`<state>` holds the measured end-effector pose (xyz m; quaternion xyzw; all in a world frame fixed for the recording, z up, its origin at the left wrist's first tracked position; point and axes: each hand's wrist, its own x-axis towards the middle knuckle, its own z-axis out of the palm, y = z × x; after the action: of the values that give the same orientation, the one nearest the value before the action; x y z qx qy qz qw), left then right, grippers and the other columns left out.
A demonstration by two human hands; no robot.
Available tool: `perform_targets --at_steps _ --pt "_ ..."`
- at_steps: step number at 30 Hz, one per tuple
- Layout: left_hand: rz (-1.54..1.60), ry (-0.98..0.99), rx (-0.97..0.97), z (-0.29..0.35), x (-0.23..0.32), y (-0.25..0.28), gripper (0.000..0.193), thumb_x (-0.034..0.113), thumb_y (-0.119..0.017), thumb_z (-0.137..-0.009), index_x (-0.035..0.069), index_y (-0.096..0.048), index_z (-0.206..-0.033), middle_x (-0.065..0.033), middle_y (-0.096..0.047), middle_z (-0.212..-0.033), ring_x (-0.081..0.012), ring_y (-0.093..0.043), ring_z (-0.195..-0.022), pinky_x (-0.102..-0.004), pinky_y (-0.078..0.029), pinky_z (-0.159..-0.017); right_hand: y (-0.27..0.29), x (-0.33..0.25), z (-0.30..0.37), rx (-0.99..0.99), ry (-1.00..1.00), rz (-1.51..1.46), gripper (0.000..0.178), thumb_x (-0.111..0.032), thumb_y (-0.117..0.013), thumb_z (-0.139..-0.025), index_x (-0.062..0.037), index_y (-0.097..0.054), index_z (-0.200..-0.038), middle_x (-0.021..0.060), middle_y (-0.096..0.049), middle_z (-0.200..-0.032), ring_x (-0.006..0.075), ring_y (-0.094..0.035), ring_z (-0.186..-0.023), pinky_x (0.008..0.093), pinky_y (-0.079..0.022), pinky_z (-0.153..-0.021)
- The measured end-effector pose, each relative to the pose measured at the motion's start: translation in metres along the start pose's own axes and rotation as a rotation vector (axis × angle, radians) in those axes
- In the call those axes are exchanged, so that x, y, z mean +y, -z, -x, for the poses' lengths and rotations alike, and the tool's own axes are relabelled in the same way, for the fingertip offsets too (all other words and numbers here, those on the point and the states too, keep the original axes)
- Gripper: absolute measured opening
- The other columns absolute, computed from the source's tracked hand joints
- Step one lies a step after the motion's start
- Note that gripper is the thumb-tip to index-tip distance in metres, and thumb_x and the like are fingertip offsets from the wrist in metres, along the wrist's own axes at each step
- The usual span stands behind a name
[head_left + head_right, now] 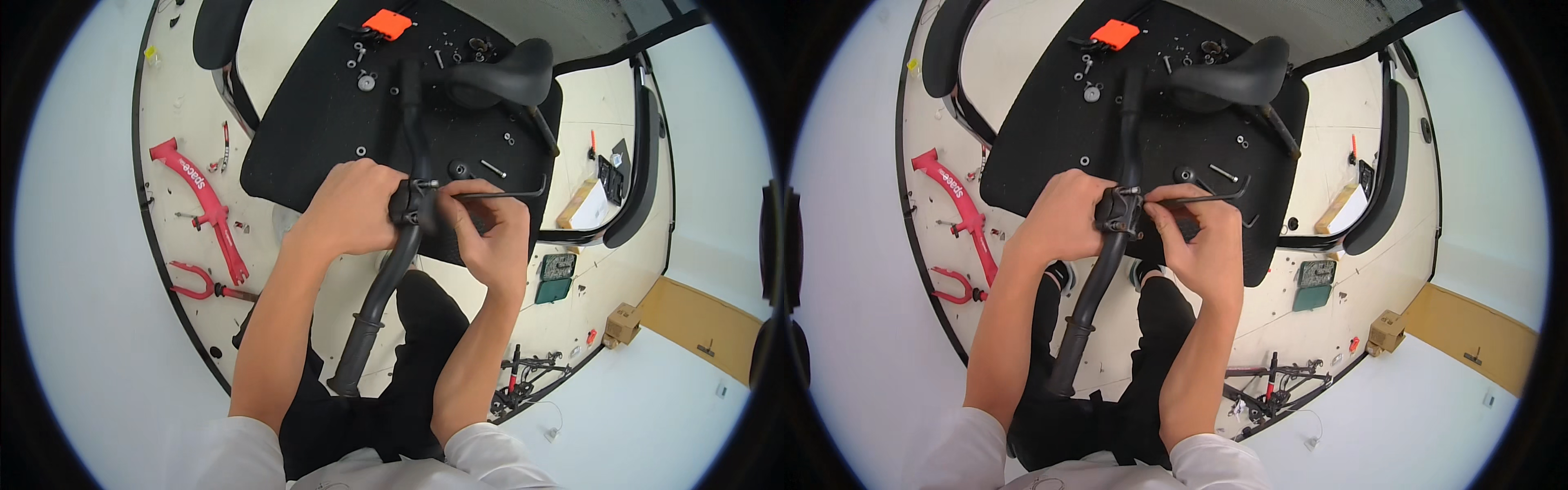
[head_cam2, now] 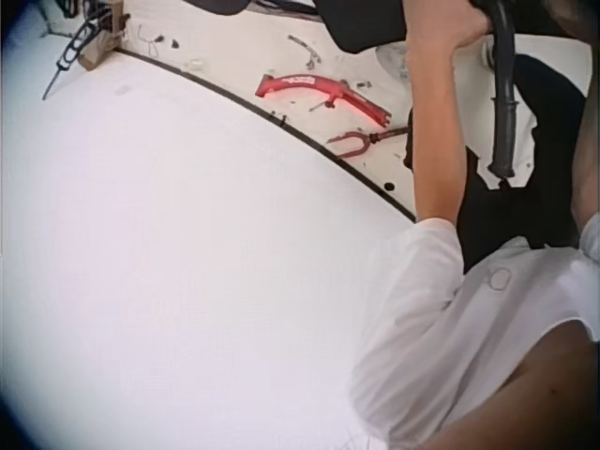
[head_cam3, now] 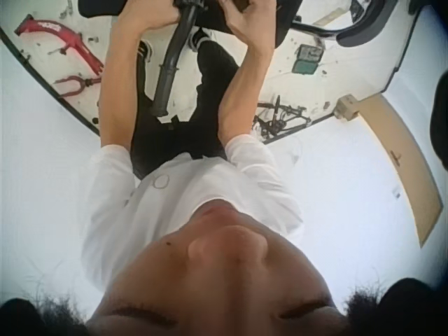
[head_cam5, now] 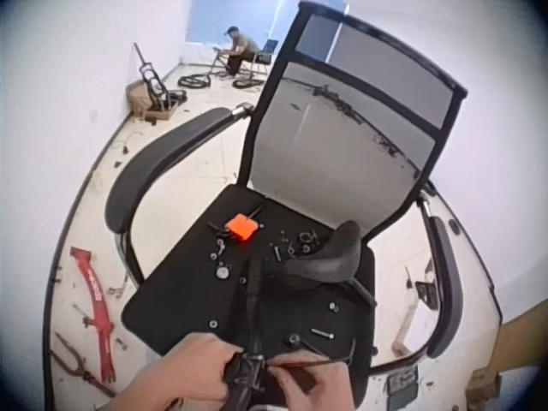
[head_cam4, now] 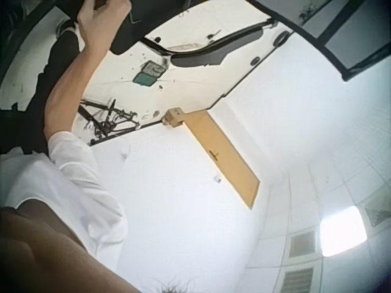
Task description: The person assembles a bicycle handlebar by inserting an Allen key into the stem, tightening bolts, and adjusting the handlebar position. They use an Allen key to secure the components and ensure the handlebar is properly aligned.
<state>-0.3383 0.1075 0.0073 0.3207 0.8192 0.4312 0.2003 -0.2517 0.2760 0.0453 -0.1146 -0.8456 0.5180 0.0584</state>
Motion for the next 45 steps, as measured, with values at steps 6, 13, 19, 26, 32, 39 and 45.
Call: perform_targets --at_steps 6,13,19,26,32,39,45 --pt "-0.158 -0.065 0.161 0.005 -0.002 -0.008 0.022 0.016 -0.076 -0.059 0.003 -0.064 -0.071 -0.0149 -0.06 -0.062 -0.0359 -0.062 -0.063 -0.041 -0.049 -0.059 -0.008 0.0 0.002 0.125 -0.055 -0.228 0.014 -0.006 -0.069 -0.09 0.0069 -0.069 -0.096 0.0087 -0.07 -0.08 0.0137 -0.069 -0.071 0.0239 -0.053 -0.068" --pt "-0.147 -0.093 0.246 0.004 -0.005 -0.012 0.025 0.018 -0.078 -0.057 0.003 -0.063 -0.07 -0.014 -0.059 -0.061 -0.0347 -0.062 -0.063 -0.0412 -0.048 -0.058 -0.018 -0.001 0.001 0.262 -0.04 -0.16 0.011 -0.004 -0.072 -0.089 0.005 -0.07 -0.094 0.0083 -0.071 -0.077 0.0125 -0.07 -0.069 0.022 -0.053 -0.064" --pt "-0.165 -0.087 0.287 0.005 -0.008 -0.012 0.025 0.019 -0.078 -0.057 0.004 -0.061 -0.068 -0.0143 -0.058 -0.061 -0.0356 -0.06 -0.06 -0.0415 -0.047 -0.056 -0.02 -0.009 0.001 0.273 -0.064 -0.082 0.008 -0.003 -0.073 -0.087 0.0055 -0.072 -0.087 0.008 -0.072 -0.076 0.014 -0.071 -0.068 0.022 -0.053 -0.062" --pt "-0.086 -0.028 0.204 0.008 -0.008 -0.006 0.023 0.018 -0.077 -0.06 0.003 -0.064 -0.071 -0.0156 -0.06 -0.061 -0.0362 -0.06 -0.059 -0.0399 -0.046 -0.055 -0.007 -0.002 -0.003 0.08 0.078 -0.057 0.004 0.006 -0.067 -0.086 0.0059 -0.07 -0.088 0.01 -0.071 -0.089 0.0148 -0.07 -0.084 0.0237 -0.053 -0.073" --pt "-0.031 -0.045 0.201 0.009 -0.004 -0.006 0.023 0.016 -0.076 -0.059 0.003 -0.063 -0.07 -0.0153 -0.06 -0.062 -0.0364 -0.06 -0.06 -0.0406 -0.046 -0.056 -0.016 -0.008 -0.004 0.182 0.028 -0.269 0.004 0.004 -0.068 -0.087 0.0064 -0.069 -0.089 0.0105 -0.071 -0.09 0.0125 -0.067 -0.082 0.0249 -0.052 -0.073" --pt "-0.08 -0.011 0.18 0.008 -0.001 -0.003 0.024 0.016 -0.076 -0.056 0.002 -0.061 -0.068 -0.0157 -0.06 -0.062 -0.0377 -0.06 -0.062 -0.0411 -0.047 -0.057 -0.012 -0.002 -0.002 0.23 -0.046 0.099 0.017 -0.01 -0.071 -0.09 0.0068 -0.069 -0.088 0.0088 -0.067 -0.072 0.0107 -0.064 -0.064 0.0224 -0.048 -0.062" --pt "-0.072 -0.017 0.181 0.007 -0.003 -0.004 0.024 0.016 -0.076 -0.056 0.002 -0.062 -0.069 -0.0165 -0.06 -0.063 -0.0382 -0.06 -0.062 -0.0413 -0.047 -0.058 -0.007 -0.002 -0.002 0.129 0.026 0.088 0.011 -0.004 -0.068 -0.089 0.0064 -0.07 -0.09 0.0089 -0.067 -0.075 0.0102 -0.065 -0.069 0.0241 -0.049 -0.064"
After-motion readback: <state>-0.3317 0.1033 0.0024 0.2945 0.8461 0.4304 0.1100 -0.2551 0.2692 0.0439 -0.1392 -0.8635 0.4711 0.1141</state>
